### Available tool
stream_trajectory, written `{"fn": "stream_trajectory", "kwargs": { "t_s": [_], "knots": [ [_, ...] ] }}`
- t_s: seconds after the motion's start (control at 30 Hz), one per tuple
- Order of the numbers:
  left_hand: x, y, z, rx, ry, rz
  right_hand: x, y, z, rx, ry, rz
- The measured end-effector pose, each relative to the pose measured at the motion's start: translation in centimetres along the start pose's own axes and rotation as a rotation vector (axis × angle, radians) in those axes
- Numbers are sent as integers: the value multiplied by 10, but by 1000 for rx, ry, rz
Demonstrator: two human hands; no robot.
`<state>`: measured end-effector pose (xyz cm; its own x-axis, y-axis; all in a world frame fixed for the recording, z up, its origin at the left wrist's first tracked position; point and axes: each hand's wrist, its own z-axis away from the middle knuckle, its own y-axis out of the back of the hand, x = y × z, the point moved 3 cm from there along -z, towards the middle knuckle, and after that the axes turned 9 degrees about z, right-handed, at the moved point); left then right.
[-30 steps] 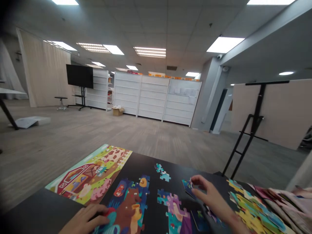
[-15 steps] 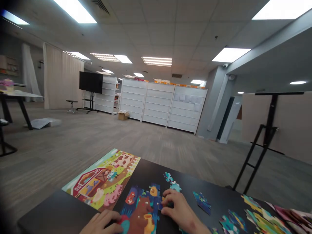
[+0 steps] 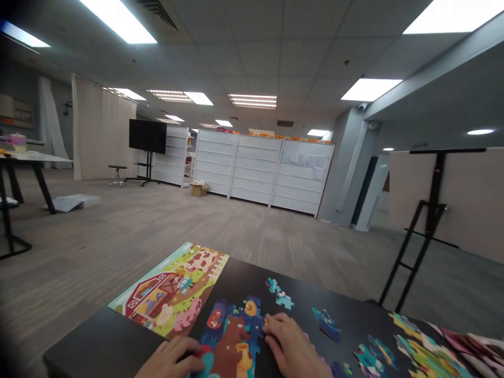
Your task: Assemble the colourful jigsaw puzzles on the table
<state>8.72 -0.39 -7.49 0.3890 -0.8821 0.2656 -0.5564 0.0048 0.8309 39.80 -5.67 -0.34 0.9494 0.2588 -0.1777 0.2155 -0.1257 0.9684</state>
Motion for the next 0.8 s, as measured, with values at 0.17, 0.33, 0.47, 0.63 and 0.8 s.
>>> {"fn": "stream_trajectory", "kwargs": {
  "t_s": [0.17, 0.33, 0.47, 0.63, 0.8],
  "knots": [
    [24, 29, -5, -20, 34, 121, -8, 2, 9, -142, -56, -21],
    [49, 58, -2, 33, 169, 271, 15, 24, 45, 214, -134, -154],
    [55, 56, -12, 9, 208, 291, 63, 37, 141, 640, -454, -40],
    [84, 27, -73, -123, 107, 293, 79, 37, 249, 839, -581, 237],
    [103, -15, -127, -180, 77, 240, 61, 39, 258, 862, -566, 277]
  ]
}}
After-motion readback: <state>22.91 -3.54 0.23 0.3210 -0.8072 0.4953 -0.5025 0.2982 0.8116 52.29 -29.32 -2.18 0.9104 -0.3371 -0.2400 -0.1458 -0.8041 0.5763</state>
